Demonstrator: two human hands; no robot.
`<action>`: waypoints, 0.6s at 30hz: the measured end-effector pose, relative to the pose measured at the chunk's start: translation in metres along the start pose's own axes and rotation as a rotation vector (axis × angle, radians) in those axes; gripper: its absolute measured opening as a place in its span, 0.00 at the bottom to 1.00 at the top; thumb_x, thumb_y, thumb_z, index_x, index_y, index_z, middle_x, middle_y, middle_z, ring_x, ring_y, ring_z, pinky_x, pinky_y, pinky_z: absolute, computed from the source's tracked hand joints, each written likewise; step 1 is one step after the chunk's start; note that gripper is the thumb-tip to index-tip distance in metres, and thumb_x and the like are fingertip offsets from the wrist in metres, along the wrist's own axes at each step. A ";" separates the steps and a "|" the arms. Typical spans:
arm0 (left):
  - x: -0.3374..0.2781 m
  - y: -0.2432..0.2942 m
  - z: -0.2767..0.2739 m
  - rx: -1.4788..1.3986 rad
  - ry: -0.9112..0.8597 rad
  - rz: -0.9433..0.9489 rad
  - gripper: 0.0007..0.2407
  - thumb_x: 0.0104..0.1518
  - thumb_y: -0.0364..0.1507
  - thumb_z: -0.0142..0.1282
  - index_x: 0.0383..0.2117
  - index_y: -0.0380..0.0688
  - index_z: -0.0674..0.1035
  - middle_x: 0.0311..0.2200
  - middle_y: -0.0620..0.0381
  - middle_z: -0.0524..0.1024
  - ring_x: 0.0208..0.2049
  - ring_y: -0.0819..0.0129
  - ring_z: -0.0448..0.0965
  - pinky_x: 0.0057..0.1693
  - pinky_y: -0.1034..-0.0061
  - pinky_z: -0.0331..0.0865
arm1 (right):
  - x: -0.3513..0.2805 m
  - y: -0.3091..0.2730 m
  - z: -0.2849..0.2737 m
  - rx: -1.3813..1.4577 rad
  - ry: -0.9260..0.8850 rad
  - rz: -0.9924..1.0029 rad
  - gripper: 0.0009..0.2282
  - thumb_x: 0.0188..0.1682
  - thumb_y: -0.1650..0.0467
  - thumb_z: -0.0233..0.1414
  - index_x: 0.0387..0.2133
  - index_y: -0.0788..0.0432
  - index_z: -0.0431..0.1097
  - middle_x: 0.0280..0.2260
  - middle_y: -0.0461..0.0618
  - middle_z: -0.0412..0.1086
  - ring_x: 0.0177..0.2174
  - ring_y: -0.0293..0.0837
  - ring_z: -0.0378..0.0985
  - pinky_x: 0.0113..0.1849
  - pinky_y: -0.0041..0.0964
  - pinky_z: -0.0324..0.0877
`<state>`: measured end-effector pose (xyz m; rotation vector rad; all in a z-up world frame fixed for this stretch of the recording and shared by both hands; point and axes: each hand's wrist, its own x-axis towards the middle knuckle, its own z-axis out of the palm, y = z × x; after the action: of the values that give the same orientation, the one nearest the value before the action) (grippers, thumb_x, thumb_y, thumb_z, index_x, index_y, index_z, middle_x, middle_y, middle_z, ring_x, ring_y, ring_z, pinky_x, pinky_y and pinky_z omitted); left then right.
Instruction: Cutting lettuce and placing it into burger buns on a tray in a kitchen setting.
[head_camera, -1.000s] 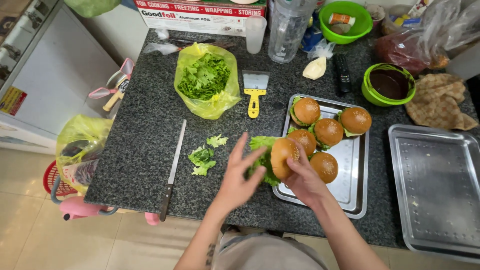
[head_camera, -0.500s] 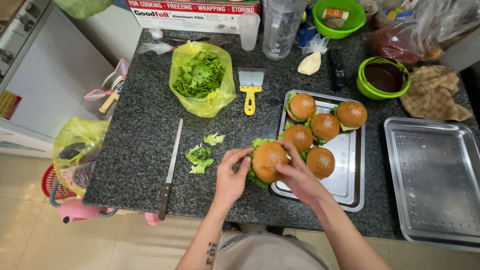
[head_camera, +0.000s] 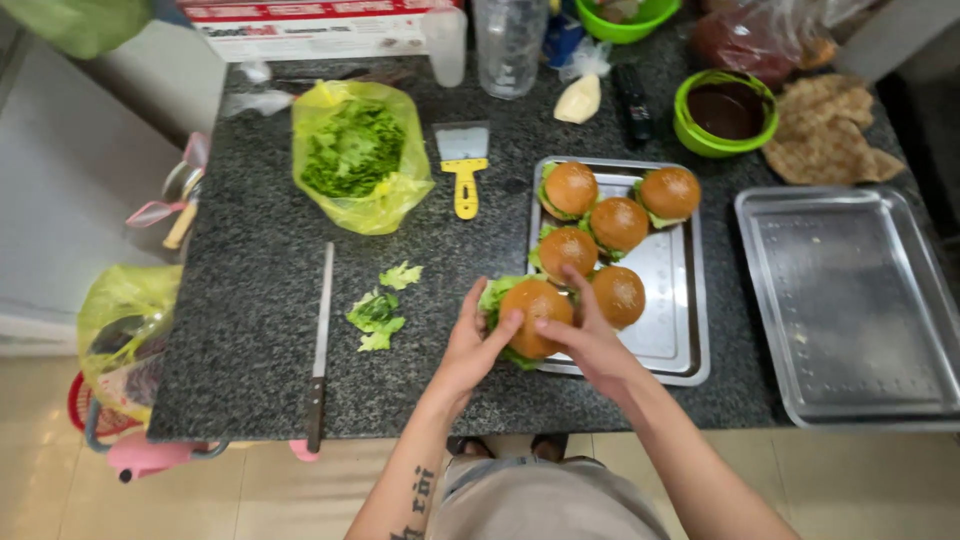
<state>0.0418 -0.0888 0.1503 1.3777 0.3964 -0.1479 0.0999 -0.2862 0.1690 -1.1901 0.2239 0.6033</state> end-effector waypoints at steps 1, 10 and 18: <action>0.002 -0.005 0.005 -0.079 -0.009 -0.016 0.48 0.65 0.42 0.73 0.86 0.41 0.51 0.72 0.22 0.69 0.77 0.31 0.66 0.75 0.42 0.67 | 0.000 0.005 -0.005 -0.025 -0.016 -0.012 0.55 0.45 0.75 0.71 0.86 0.43 0.42 0.76 0.71 0.55 0.71 0.70 0.67 0.67 0.67 0.69; 0.002 -0.009 0.026 -0.138 0.086 -0.127 0.52 0.58 0.33 0.79 0.87 0.43 0.51 0.79 0.27 0.61 0.82 0.33 0.57 0.82 0.44 0.56 | 0.025 0.015 -0.117 -0.639 0.336 -0.204 0.48 0.47 0.58 0.75 0.81 0.50 0.56 0.62 0.64 0.77 0.62 0.61 0.78 0.59 0.58 0.77; 0.043 -0.046 0.054 0.372 0.128 -0.233 0.53 0.49 0.46 0.83 0.85 0.63 0.61 0.78 0.38 0.69 0.79 0.41 0.69 0.80 0.51 0.67 | 0.077 0.001 -0.141 -1.096 0.303 -0.059 0.65 0.35 0.50 0.80 0.86 0.51 0.47 0.68 0.71 0.71 0.70 0.70 0.71 0.71 0.65 0.65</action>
<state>0.0764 -0.1450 0.1000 1.7097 0.6612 -0.3390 0.1831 -0.3907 0.0792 -2.3454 0.0997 0.4841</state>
